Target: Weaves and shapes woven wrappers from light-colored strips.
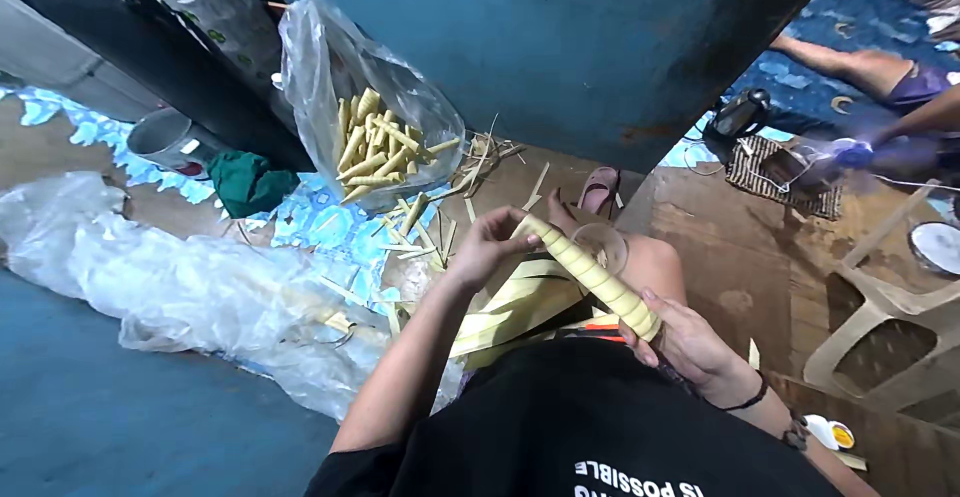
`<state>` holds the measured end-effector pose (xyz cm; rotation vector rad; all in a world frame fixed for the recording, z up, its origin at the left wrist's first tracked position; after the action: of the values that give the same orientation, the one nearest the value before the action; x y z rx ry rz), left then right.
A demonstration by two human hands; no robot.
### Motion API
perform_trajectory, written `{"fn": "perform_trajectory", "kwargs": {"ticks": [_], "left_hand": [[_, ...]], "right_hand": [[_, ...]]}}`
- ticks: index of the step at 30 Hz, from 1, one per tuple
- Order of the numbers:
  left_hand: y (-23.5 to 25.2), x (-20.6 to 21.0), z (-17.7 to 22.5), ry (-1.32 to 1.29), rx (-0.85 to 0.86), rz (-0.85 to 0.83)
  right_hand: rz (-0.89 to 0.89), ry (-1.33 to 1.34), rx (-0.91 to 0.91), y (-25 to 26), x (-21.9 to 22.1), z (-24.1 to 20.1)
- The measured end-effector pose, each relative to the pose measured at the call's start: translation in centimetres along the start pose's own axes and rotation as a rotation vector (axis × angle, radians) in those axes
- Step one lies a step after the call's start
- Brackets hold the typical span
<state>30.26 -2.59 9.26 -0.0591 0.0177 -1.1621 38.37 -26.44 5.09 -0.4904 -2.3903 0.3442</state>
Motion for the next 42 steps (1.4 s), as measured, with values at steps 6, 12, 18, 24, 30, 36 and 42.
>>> {"fn": "perform_trajectory", "kwargs": {"ticks": [6,12,18,24,30,36,42], "left_hand": [[-0.3,-0.7,-0.5,-0.028,0.025,0.081],[-1.1,2.5,1.0,-0.138,0.029,-0.064],[-2.8,0.2,0.6,-0.092,0.01,0.01],[-4.3,-1.8,-0.2,-0.177,-0.001,0.089],[-4.0,-0.5,-0.3,-0.21,-0.023,0.061],[-3.8,0.1,-0.4,-0.238,-0.059,0.057],[-3.3,0.9,-0.6,-0.256,-0.046,0.026]], "right_hand": [[-0.297,0.107,0.145,-0.5,3.3,-0.1],[-0.32,-0.002,0.173,3.2,8.3,-1.6],[0.04,-1.151,0.011,11.0,2.2,-2.8],[0.126,-1.596,0.321,15.6,-4.9,2.2],[0.171,-1.504,0.499,16.4,-9.4,4.8],[0.197,-1.538,0.521,16.1,-10.0,5.3],[0.249,-1.489,0.366,16.3,-10.4,4.6]]}}
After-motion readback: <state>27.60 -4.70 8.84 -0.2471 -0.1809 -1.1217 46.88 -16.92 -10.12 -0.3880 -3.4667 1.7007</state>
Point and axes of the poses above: each hand's wrist, its own y-axis towards the middle knuckle, its own x-axis out of the palm, z = x × y, the point moved 9 cm from there along y, towards the middle knuckle, and after that the axes turned 6 degrees about y, right-handed, at the moved point
